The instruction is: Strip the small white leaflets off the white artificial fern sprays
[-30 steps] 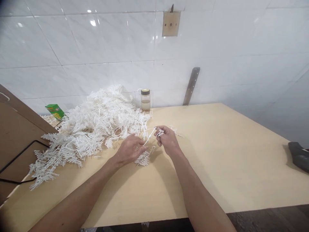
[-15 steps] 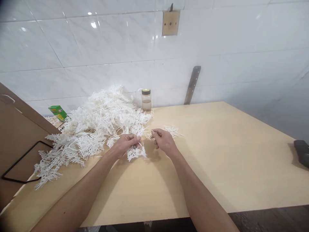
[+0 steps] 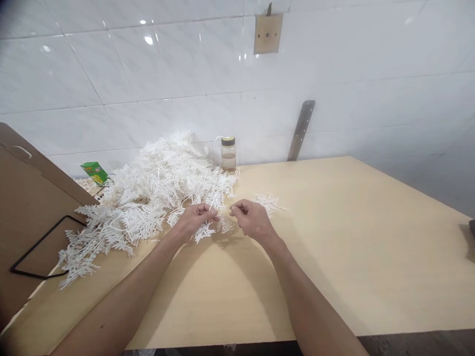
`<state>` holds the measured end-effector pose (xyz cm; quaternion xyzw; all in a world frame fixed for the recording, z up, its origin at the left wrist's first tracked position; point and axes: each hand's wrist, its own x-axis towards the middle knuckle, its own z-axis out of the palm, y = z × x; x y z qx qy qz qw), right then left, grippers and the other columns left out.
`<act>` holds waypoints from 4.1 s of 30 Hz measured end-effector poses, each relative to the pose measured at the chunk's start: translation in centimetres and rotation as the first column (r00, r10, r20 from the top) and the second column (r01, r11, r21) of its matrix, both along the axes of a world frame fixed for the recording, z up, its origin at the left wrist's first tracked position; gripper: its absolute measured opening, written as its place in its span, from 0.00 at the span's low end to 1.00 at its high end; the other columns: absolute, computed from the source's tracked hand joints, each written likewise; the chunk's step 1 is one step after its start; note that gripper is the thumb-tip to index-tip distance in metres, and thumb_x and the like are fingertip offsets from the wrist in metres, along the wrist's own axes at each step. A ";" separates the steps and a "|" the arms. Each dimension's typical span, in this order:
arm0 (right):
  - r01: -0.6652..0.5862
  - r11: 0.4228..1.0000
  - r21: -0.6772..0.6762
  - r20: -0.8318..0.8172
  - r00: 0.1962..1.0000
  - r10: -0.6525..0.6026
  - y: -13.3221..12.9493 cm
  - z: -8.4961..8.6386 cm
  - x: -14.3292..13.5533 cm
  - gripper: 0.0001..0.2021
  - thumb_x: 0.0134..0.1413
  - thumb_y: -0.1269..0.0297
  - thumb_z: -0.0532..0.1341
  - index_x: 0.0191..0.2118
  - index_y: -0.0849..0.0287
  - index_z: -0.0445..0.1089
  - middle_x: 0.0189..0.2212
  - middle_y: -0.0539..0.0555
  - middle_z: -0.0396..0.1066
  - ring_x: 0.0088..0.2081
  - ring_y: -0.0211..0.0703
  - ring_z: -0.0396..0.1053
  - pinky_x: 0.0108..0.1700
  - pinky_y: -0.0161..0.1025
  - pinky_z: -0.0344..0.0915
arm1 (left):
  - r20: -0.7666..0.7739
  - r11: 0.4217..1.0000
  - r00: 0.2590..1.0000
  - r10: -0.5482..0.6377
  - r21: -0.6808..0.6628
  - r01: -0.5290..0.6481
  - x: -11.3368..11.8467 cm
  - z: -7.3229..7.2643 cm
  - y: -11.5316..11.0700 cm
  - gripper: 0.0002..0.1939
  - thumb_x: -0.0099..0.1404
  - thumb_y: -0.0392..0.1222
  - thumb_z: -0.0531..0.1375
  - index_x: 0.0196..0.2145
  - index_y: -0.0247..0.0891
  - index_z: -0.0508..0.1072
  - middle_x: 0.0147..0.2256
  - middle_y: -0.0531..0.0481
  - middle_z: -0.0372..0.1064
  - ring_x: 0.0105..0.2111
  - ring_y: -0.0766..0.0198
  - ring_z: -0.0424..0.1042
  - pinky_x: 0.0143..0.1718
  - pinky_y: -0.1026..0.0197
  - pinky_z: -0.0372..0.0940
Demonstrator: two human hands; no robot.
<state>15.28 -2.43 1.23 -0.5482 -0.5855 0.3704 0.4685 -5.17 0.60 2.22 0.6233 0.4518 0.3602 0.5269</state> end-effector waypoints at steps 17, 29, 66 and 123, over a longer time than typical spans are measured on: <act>-0.212 0.942 -0.261 -0.140 0.974 0.180 0.7 -1.8 -0.5 0.18 0.47 0.52 0.67 0.37 0.62 0.70 0.21 0.47 0.66 0.19 0.31 0.58 0.17 0.29 0.50 | 0.084 1.000 0.996 -0.021 -0.009 0.022 0.0 -0.6 0.1 0.21 0.54 0.58 0.65 0.30 0.35 0.73 0.31 0.45 0.77 0.28 0.65 0.68 0.37 0.60 0.60; -0.177 0.969 -0.175 -0.199 0.970 0.141 1.0 -2.2 -0.2 0.16 0.45 0.52 0.67 0.32 0.61 0.70 0.14 0.45 0.61 0.16 0.31 0.56 0.16 0.29 0.50 | -0.263 0.923 0.934 0.241 0.359 -0.137 0.1 -1.5 0.5 0.19 0.57 0.55 0.64 0.39 0.37 0.73 0.27 0.51 0.70 0.27 0.64 0.67 0.30 0.62 0.60; -0.023 0.998 -0.063 -0.228 0.974 0.008 0.8 -2.4 -2.8 0.11 0.46 0.56 0.64 0.32 0.57 0.68 0.19 0.46 0.65 0.18 0.35 0.61 0.16 0.32 0.59 | -0.129 0.986 0.986 0.105 -0.118 -0.120 1.9 -0.9 -1.5 0.10 0.51 0.47 0.63 0.23 0.36 0.72 0.14 0.58 0.57 0.15 0.73 0.51 0.18 0.66 0.47; -0.012 0.972 0.234 0.419 0.903 -0.090 0.7 -1.9 -2.1 0.10 0.56 0.63 0.56 0.31 0.57 0.74 0.26 0.50 0.75 0.28 0.39 0.70 0.34 0.35 0.62 | 0.150 0.926 0.963 0.226 -0.341 -0.165 2.5 -1.1 -1.4 0.17 0.54 0.45 0.67 0.20 0.36 0.63 0.13 0.61 0.47 0.13 0.77 0.42 0.16 0.65 0.33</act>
